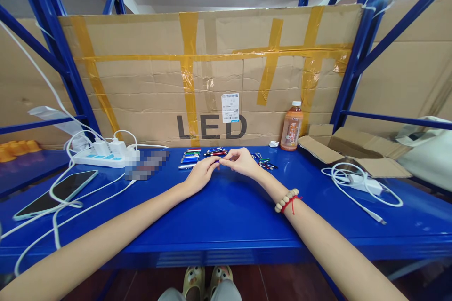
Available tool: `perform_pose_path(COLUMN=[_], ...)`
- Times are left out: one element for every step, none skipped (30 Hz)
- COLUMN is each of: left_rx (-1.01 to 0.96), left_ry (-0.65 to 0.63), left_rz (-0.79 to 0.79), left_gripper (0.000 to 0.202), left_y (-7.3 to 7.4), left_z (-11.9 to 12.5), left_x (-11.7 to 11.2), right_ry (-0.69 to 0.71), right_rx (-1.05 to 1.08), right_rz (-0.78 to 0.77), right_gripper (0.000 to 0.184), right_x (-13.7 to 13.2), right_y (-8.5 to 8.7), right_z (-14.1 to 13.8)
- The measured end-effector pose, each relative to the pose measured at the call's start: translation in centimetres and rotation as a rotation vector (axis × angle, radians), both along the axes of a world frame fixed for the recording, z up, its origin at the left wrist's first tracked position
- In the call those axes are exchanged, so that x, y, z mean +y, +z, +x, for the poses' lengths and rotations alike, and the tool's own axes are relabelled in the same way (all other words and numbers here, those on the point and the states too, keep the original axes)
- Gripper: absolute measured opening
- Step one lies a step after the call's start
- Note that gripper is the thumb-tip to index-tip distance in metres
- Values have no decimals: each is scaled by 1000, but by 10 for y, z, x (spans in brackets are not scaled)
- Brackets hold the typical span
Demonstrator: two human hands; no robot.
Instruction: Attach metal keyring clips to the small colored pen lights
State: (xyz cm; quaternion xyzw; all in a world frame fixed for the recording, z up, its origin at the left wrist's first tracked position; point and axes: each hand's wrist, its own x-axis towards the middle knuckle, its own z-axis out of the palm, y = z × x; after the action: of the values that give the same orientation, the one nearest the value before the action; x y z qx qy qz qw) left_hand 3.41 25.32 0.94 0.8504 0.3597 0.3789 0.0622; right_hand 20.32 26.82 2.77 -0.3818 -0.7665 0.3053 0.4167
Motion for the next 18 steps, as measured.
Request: perform_pose_path(left_rx=[-7,-16,-27,-38,-48,-56,-63,-69,-72,-75,-79,-84,-86,-88,-88,-88,-86,-84], left_ry=[-3,-4,-2,1,5,8,11,13,15,16,17,16,12,3,-7,-14,-18,-17], left_rz=[-10,-19,-29,-37,-42,-45,-47,-48,-50,-52,-57,-63,-70,-75,-76,-73,-69,-64], left_gripper=[24,23,23,23,23,23,23,23,24,24,25,26,27,29,30,30,30,29], left_y=[0,0,0,-1,-1,-1,-1,-1,0,0,0,0,1,1,1,1,2,2], left_z=[0,0,0,0,0,0,1,1,1,1,1,1,1,0,0,0,0,0], left_x=[1,1,2,3,3,3,4,4,3,3,2,2,1,0,0,-1,-1,-2], right_ry=[-4,-10,-16,-18,-19,-21,-23,-25,-27,-30,-33,-35,-35,-38,-40,-43,-47,-53], right_rx=[-10,-18,-23,-27,-29,-29,-29,-27,-24,-20,-15,-11,-7,-3,0,2,2,2], right_rz=[0,-2,-6,-10,-13,-16,-21,-26,-32,-37,-42,-47,-51,-56,-60,-64,-68,-71], right_gripper=[41,42,43,44,44,45,45,46,46,46,47,47,47,48,48,48,48,48], right_x=[0,-1,-1,-2,-2,-3,-3,-3,-3,-3,-2,-2,-2,-1,-1,-2,-2,-2], right_y=[1,1,2,3,3,3,4,4,3,3,2,2,2,2,2,2,3,3], right_z=[0,0,0,0,0,0,0,0,0,0,0,0,0,-1,-1,-1,-1,-2])
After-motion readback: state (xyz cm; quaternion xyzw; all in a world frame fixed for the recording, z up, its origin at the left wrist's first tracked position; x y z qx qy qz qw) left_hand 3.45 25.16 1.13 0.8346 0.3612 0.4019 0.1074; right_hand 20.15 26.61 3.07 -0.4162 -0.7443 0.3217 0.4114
